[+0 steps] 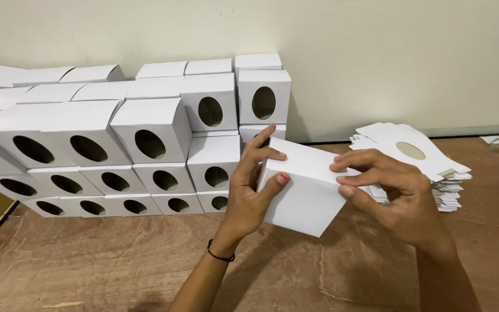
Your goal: The person assembles white cardboard boxes by folding flat sheets along pre-scored lines and tucking flaps into slots. They repeatedly pick up sheets from a stack, fold them into box shapes, and place the finished boxes into a growing stack.
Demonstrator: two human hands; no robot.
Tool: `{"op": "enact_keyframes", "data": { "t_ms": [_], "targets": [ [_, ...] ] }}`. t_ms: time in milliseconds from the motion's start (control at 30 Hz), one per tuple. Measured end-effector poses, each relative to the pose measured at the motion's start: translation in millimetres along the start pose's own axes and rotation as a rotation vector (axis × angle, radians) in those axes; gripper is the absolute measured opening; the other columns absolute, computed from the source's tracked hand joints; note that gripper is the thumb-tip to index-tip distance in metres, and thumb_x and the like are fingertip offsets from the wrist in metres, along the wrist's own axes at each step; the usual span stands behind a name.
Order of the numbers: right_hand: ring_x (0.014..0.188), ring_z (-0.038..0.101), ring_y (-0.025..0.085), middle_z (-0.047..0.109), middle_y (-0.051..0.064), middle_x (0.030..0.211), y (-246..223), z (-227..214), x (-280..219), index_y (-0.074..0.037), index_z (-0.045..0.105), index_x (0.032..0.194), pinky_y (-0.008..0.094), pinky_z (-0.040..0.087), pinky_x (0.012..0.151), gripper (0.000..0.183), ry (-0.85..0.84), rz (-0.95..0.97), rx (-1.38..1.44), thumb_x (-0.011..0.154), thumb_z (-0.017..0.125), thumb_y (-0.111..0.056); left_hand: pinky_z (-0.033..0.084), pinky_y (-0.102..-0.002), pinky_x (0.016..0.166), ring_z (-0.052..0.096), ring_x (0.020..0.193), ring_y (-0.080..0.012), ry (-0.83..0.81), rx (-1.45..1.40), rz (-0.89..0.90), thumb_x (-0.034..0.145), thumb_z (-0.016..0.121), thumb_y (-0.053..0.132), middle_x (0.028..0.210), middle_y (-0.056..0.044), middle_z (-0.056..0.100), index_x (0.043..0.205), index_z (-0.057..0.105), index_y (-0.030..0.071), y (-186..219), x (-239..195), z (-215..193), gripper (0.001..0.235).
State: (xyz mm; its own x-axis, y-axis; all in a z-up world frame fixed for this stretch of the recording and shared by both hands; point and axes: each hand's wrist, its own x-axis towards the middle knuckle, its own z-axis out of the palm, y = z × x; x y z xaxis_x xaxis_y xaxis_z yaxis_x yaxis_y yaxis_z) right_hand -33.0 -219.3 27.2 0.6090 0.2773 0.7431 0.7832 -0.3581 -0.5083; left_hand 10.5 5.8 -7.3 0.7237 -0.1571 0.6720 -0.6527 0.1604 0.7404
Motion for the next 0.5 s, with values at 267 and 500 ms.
{"op": "enact_keyframes", "data": {
  "t_ms": [267,500],
  "targets": [
    [0.144,0.04,0.027,0.039,0.016,0.154,14.6,-2.2,-0.6,-0.013,0.053,0.131,0.039,0.043,0.109,0.055,-0.121,0.13,0.142,0.081,0.069,-0.029,0.042,-0.037,0.106,0.05,0.136,-0.0278,0.116,-0.134,0.11,0.096,0.061,0.037,0.146,-0.016,0.051,0.102,0.059,0.024,-15.2,0.8,9.2,0.015],
    [0.112,0.053,0.017,0.05,0.007,0.125,15.4,13.3,-5.9,-0.013,0.056,0.141,0.024,0.055,0.083,0.063,0.014,0.367,0.143,0.081,0.069,-0.024,0.046,-0.032,0.1,0.053,0.124,-0.0213,0.254,-0.143,-0.032,0.094,0.057,0.047,0.142,-0.012,0.047,0.117,0.05,0.016,-22.5,1.3,15.6,0.039]
  ]
}}
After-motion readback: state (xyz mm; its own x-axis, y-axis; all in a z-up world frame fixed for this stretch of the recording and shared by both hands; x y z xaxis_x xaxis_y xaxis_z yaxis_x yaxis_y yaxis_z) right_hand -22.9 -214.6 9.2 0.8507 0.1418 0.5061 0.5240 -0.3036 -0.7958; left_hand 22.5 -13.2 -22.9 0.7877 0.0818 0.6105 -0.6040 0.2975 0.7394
